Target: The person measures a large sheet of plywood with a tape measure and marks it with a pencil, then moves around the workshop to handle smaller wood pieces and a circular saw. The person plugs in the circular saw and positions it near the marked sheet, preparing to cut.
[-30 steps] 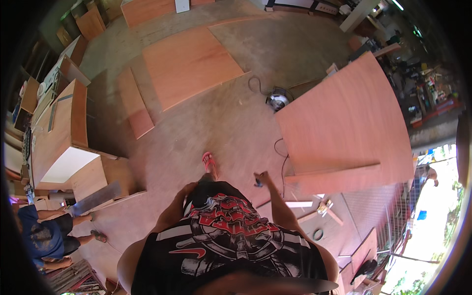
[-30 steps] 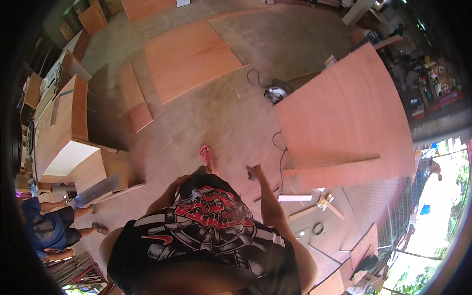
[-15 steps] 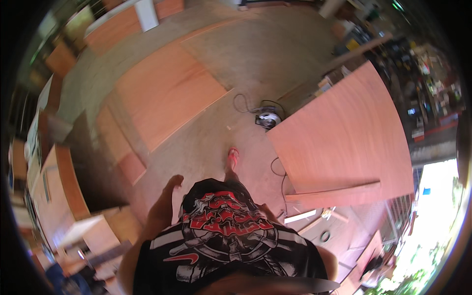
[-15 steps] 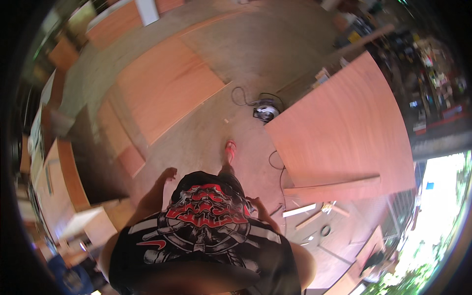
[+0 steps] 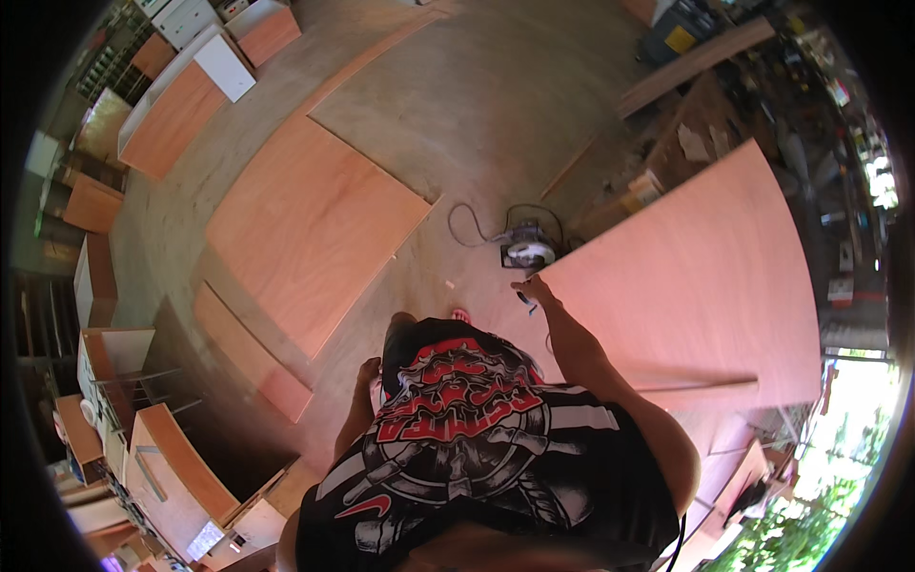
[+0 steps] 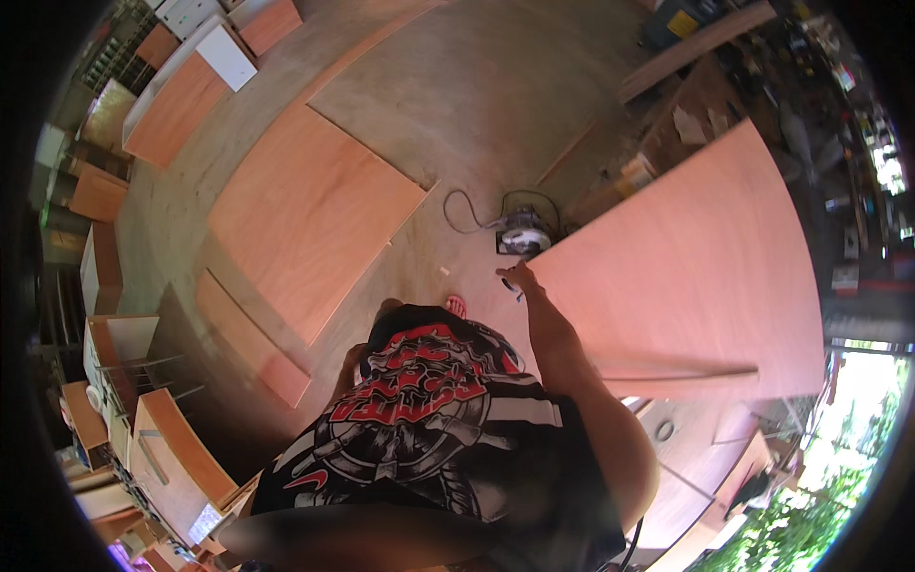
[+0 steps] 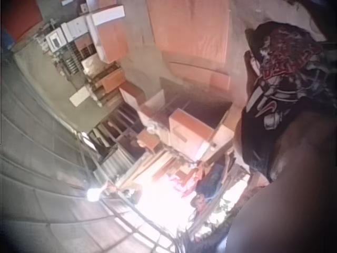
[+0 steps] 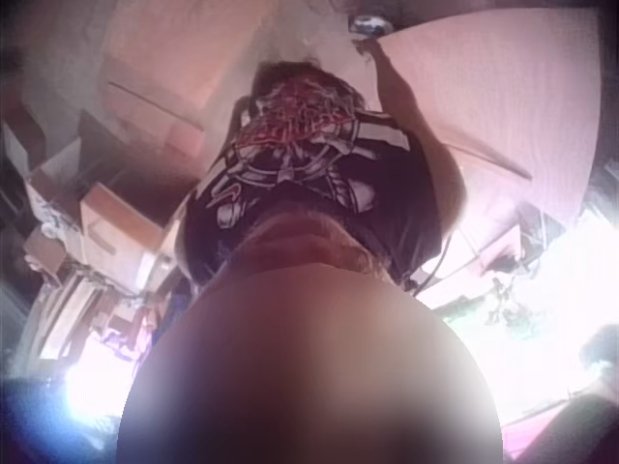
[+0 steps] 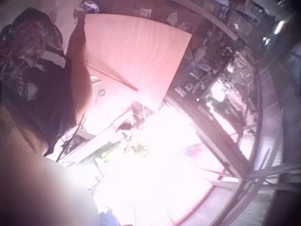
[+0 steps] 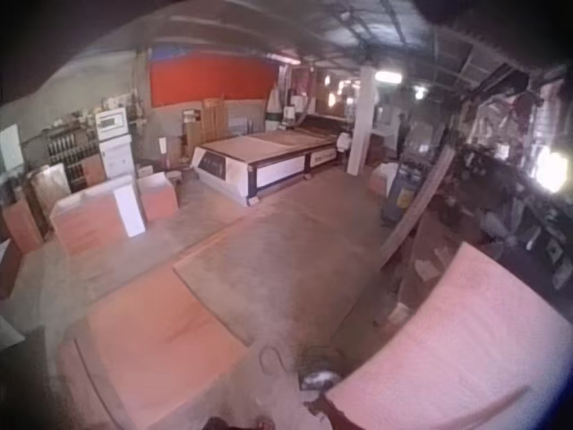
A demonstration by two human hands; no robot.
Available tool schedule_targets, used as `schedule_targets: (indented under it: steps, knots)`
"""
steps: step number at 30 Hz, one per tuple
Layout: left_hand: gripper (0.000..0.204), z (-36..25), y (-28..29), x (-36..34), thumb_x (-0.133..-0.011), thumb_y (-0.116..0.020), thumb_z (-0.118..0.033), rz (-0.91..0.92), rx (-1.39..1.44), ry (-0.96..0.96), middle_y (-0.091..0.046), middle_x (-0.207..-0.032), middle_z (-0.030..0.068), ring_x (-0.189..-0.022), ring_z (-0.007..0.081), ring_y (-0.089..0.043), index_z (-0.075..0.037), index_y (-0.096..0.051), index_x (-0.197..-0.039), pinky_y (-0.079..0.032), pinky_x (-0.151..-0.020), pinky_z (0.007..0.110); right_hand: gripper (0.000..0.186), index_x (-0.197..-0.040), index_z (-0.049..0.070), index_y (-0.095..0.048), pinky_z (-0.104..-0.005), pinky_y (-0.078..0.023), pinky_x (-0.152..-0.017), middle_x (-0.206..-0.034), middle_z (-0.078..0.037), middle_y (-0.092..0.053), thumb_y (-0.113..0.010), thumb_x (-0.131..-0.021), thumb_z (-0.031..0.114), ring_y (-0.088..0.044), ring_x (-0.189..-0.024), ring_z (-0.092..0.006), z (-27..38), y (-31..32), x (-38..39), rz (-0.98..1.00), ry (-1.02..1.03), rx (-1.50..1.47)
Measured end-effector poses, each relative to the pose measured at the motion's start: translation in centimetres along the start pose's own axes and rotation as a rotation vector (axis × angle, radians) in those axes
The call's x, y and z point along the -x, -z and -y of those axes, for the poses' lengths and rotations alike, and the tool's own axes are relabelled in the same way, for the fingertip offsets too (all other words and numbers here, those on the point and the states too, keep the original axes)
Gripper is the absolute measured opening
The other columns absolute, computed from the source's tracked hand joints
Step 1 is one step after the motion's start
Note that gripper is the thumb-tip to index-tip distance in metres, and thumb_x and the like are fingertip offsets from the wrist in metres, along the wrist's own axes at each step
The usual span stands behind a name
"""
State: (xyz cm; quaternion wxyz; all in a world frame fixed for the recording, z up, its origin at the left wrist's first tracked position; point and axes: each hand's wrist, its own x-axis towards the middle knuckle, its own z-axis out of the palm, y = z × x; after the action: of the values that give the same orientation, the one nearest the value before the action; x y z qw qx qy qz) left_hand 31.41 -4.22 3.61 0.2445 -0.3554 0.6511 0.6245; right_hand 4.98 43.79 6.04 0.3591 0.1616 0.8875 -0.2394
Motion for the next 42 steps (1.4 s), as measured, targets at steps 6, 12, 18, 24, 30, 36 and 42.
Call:
schedule_targets:
  steps: [6,12,18,24,30,36,42]
  knots:
    - [0.019,-8.3,-0.4,-9.6,-0.092,-0.052,-0.025,0.029,0.123,0.039,-0.059,-0.086,0.0012,-0.065,0.0181,-0.059,-0.012,-0.063,-0.101,-0.047,-0.055,0.032,0.094,-0.129,-0.008,-0.045,-0.0459,-0.049,-0.092,-0.117,-0.03,-0.061,-0.075,-0.072,0.061,-0.063,-0.104,-0.039,12.9,7.1,-8.7,-0.11,0.166,-0.12]
    - [0.024,-18.9,4.1,-22.3,-0.093,-0.053,-0.025,0.175,-0.124,0.091,-0.061,-0.097,0.003,-0.072,0.02,-0.062,-0.012,-0.061,-0.111,-0.05,-0.06,0.034,0.096,-0.12,-0.006,-0.053,-0.0445,-0.049,-0.088,-0.111,-0.028,-0.063,-0.074,-0.065,0.071,-0.062,-0.103,-0.038,16.3,7.9,-12.5,0.002,0.096,-0.126]
    - [0.031,-37.0,11.0,-38.4,-0.093,-0.054,-0.026,0.201,-0.33,0.111,-0.064,-0.108,0.0047,-0.079,0.022,-0.064,-0.013,-0.058,-0.121,-0.053,-0.065,0.036,0.1,-0.118,-0.012,-0.057,-0.0453,-0.05,-0.092,-0.115,-0.028,-0.064,-0.077,-0.062,0.068,-0.062,-0.109,-0.0389,16.5,9.4,-14.6,-0.017,-0.308,-0.345]
    - [0.047,-59.8,8.3,-48.7,-0.095,-0.049,-0.041,0.058,-0.436,0.068,-0.056,-0.132,0.0036,-0.105,0.0234,-0.061,-0.019,-0.05,-0.136,-0.044,-0.093,0.045,0.083,-0.108,-0.005,-0.067,-0.0414,-0.052,-0.085,-0.107,-0.025,-0.067,-0.076,-0.064,0.064,-0.067,-0.099,-0.035,16.2,7.4,-17.9,-0.069,-0.501,-0.648]
    - [0.045,-70.3,-3.1,-55.5,-0.095,-0.05,-0.043,0.013,-0.378,0.057,-0.058,-0.123,0.004,-0.097,0.0226,-0.059,-0.02,-0.053,-0.133,-0.047,-0.082,0.043,0.075,-0.098,-0.004,-0.07,-0.0415,-0.052,-0.077,-0.098,-0.021,-0.068,-0.075,-0.066,0.064,-0.067,-0.089,-0.0317,18.1,13.4,-27.0,0.184,-0.474,-0.58]
    - [0.041,-73.0,-9.7,-57.4,-0.095,-0.052,-0.04,0.161,-0.447,0.059,-0.059,-0.107,-0.0014,-0.085,0.0161,-0.058,-0.021,-0.054,-0.131,-0.048,-0.074,0.037,0.074,-0.097,-0.006,-0.068,-0.0398,-0.052,-0.066,-0.085,-0.018,-0.068,-0.074,-0.07,0.063,-0.066,-0.074,-0.0258,20.2,31.9,-41.0,-0.066,-0.363,-0.625]
    - [0.058,-74.0,-11.3,-60.3,-0.095,-0.048,-0.046,-0.185,-0.577,0.129,-0.064,-0.116,0.0203,-0.1,0.0365,-0.063,-0.004,-0.048,-0.135,-0.05,-0.082,0.049,0.073,-0.102,-0.004,-0.06,-0.0382,-0.048,-0.063,-0.078,-0.012,-0.061,-0.074,-0.071,0.061,-0.058,-0.068,-0.0206,23.6,52.3,-55.5,-0.281,-0.246,-0.501]
